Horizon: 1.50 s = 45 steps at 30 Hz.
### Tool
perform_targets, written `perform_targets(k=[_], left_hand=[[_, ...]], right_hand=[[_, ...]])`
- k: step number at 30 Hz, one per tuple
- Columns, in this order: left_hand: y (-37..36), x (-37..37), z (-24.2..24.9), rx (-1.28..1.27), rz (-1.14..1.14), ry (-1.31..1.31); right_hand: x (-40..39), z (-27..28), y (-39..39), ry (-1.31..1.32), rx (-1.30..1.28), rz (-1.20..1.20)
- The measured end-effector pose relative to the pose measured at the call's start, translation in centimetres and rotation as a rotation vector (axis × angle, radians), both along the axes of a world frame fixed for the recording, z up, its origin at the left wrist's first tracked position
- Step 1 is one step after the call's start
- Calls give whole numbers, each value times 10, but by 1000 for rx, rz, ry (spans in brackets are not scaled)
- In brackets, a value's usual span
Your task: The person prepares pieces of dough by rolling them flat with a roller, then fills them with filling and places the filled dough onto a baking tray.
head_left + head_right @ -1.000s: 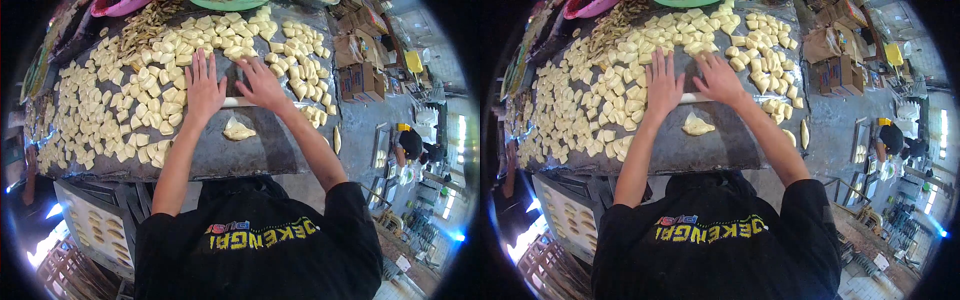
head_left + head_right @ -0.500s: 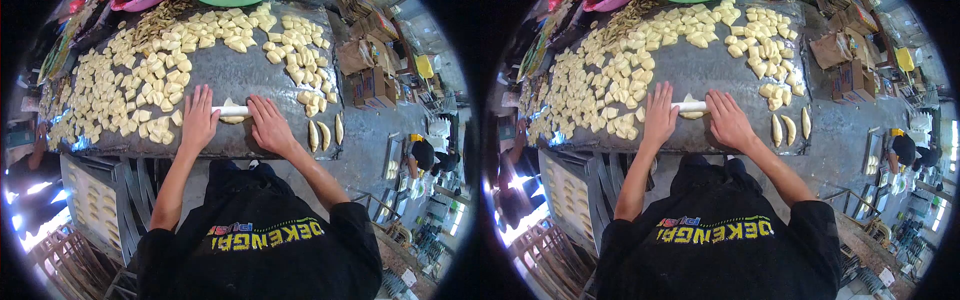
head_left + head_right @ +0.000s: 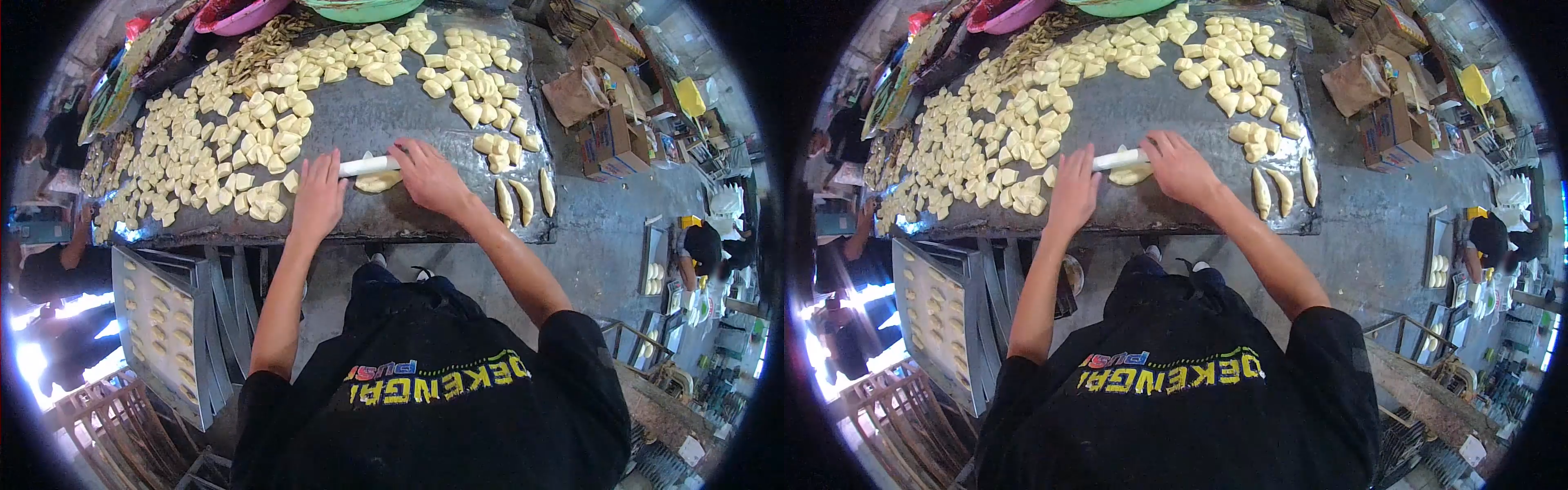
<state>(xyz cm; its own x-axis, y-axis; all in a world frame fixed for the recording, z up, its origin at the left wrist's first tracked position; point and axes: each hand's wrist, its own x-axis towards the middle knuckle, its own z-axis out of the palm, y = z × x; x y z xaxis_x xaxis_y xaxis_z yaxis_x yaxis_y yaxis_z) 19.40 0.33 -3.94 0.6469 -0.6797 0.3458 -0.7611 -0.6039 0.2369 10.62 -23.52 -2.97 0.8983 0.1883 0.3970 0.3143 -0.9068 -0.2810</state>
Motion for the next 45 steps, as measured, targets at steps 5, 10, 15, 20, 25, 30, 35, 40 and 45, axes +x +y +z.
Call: perform_targets(k=[5,10,15,20,25,30,35,40,45], left_hand=[[12,-25,-14,-63,-14,49],[19,-35,5,-39,-64,135],[6,-21,20,59,-7,142],[4,-30,-12,-8,0,-81],[12,-42,-7,-53,-8,52],[15,-35,13,-53,-10,211],[-16,-3,-21,80,165,18],[-52,81,-17,137,276,26],[-61,118,-21,26,293,-2]], right_hand=[[-24,-19,0,-51,-16,19],[-36,-5,-5,-19,-8,63],[-19,18,-4,96,-4,65],[-17,-14,-4,-106,-31,20],[-35,-14,-8,-59,34,41],[-29,8,-14,100,105,99],[14,-16,-5,-22,-53,-74],[96,-29,-18,-57,-160,-285],[108,7,-34,47,-27,-70]])
